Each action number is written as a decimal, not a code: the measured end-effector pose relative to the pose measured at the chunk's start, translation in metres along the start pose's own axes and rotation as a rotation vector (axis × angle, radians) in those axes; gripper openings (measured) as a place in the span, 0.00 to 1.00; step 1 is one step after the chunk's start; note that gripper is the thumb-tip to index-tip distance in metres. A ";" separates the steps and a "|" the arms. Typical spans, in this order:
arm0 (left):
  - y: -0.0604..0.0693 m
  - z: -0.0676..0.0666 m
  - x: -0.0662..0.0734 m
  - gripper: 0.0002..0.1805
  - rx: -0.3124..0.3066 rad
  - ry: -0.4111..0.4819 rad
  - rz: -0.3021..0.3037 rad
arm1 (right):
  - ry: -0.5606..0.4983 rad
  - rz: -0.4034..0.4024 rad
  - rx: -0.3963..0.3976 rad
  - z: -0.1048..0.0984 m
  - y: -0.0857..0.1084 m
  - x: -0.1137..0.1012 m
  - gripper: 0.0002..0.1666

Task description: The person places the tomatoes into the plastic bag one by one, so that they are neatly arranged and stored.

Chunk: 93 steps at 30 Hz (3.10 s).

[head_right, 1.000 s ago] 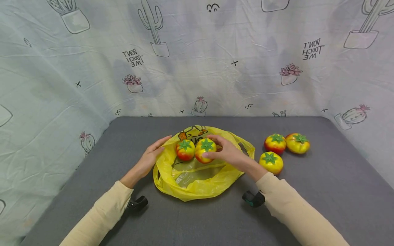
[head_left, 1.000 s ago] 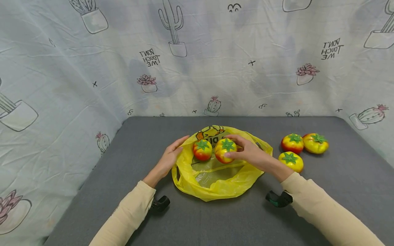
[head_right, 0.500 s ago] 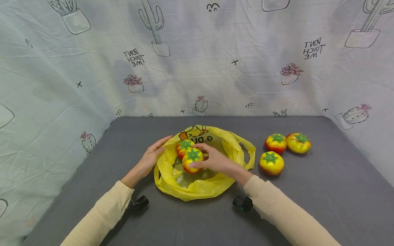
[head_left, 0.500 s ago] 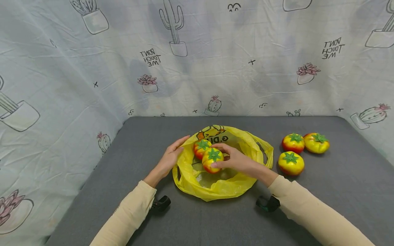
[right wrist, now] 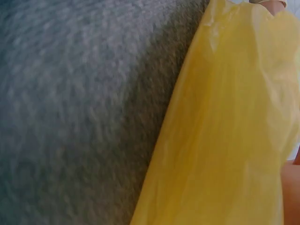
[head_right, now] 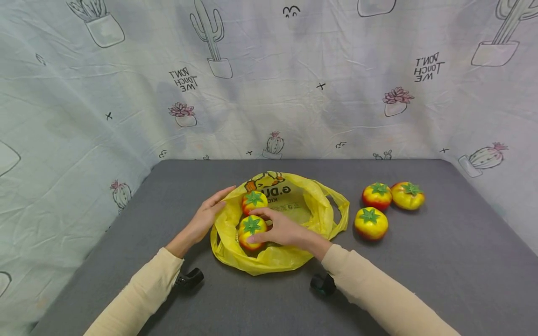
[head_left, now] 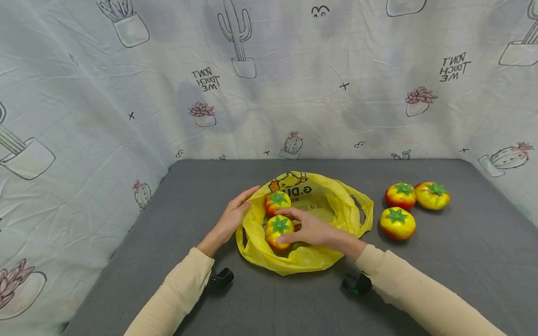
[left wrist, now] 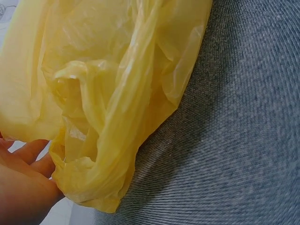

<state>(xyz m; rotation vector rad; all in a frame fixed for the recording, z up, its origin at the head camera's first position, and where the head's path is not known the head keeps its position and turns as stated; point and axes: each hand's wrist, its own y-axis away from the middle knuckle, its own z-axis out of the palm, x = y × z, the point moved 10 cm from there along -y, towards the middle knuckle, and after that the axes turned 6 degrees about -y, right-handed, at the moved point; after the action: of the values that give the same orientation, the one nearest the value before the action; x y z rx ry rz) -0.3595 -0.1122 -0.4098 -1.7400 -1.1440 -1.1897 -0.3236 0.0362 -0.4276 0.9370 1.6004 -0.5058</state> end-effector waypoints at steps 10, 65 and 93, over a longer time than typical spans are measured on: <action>0.000 0.000 0.000 0.25 0.006 0.008 0.005 | -0.032 -0.025 -0.041 0.015 -0.002 -0.002 0.41; -0.002 0.001 0.002 0.25 -0.005 -0.040 0.017 | -0.490 -0.051 0.073 -0.071 0.043 -0.006 0.37; -0.001 -0.005 -0.004 0.25 0.010 -0.053 -0.018 | -0.654 -0.249 0.096 -0.168 0.136 -0.008 0.22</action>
<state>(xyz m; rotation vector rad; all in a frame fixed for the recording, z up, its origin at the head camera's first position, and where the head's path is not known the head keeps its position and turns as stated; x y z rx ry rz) -0.3628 -0.1177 -0.4123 -1.7666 -1.1973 -1.1532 -0.3184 0.2398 -0.3553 0.5538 1.0993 -0.9594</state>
